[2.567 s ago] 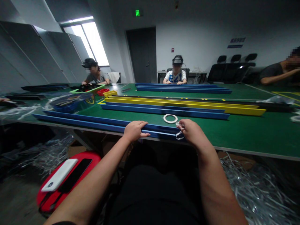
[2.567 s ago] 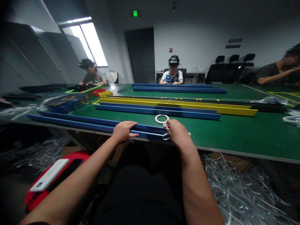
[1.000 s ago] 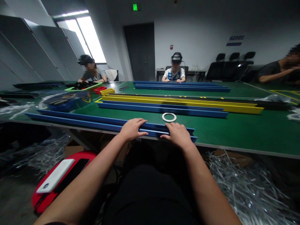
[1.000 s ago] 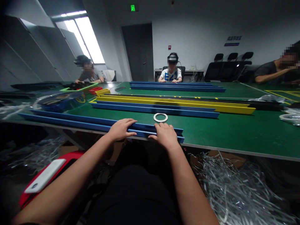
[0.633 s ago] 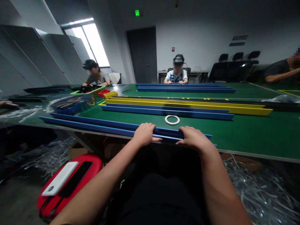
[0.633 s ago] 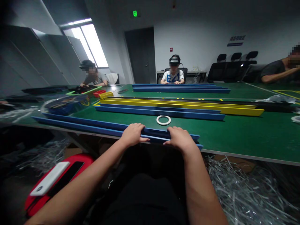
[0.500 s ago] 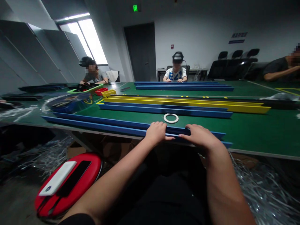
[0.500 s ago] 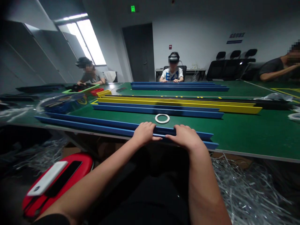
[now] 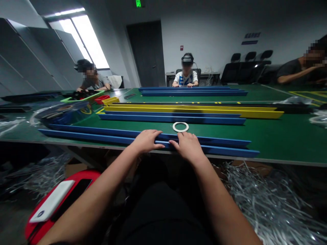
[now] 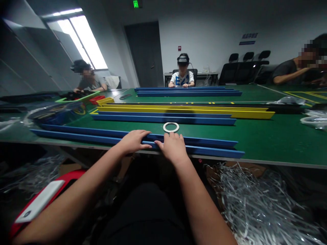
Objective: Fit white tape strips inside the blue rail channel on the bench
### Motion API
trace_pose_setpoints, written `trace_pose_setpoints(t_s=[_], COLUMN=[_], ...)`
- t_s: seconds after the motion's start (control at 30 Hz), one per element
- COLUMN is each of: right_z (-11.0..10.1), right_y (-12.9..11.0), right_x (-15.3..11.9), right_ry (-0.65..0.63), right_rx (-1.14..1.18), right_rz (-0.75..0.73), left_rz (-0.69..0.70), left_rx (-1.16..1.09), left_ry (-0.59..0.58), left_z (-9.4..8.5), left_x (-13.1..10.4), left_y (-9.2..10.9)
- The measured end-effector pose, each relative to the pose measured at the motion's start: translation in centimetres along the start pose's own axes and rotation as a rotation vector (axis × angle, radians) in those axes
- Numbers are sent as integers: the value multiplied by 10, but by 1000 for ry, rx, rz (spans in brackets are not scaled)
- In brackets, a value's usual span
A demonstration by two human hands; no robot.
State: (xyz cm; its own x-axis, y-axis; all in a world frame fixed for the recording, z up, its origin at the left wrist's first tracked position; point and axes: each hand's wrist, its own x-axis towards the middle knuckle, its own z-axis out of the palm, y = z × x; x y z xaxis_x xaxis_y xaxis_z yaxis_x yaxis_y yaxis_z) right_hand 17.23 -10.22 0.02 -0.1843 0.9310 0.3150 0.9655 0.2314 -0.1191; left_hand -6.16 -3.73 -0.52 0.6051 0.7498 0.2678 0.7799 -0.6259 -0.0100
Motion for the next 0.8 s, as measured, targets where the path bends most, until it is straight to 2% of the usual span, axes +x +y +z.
trace_pose_setpoints(t_s=[0.1,0.17,0.23,0.3,0.4,0.53,0.67,0.8], right_z=[8,14,20,25,29,26,16,3], right_y=[-18,-31,-43,-52,-53,-36,-2,46], right_x=[7,15,23,28,28,19,5,-12], right_ry=[-1,-8,-13,5,51,49,41,-23], right_rx=[-21,-25,-33,-43,-58,-94,-138,-218], right_rz=[-21,-23,-7,12,3,2,-15,-31], left_rz=[-84,-131,-152,-169,-189,-194,-188,-178], left_rx=[62,91,122,156,156,108,79,46], left_ry=[-10,-4,17,55,85,122,155,181], left_z=[-6,-6,-4,-1,1,2,7,13], left_x=[-29,-43,-52,-55,-55,-51,-38,-17], left_y=[-57,-83,-95,-97,-90,-71,-36,12])
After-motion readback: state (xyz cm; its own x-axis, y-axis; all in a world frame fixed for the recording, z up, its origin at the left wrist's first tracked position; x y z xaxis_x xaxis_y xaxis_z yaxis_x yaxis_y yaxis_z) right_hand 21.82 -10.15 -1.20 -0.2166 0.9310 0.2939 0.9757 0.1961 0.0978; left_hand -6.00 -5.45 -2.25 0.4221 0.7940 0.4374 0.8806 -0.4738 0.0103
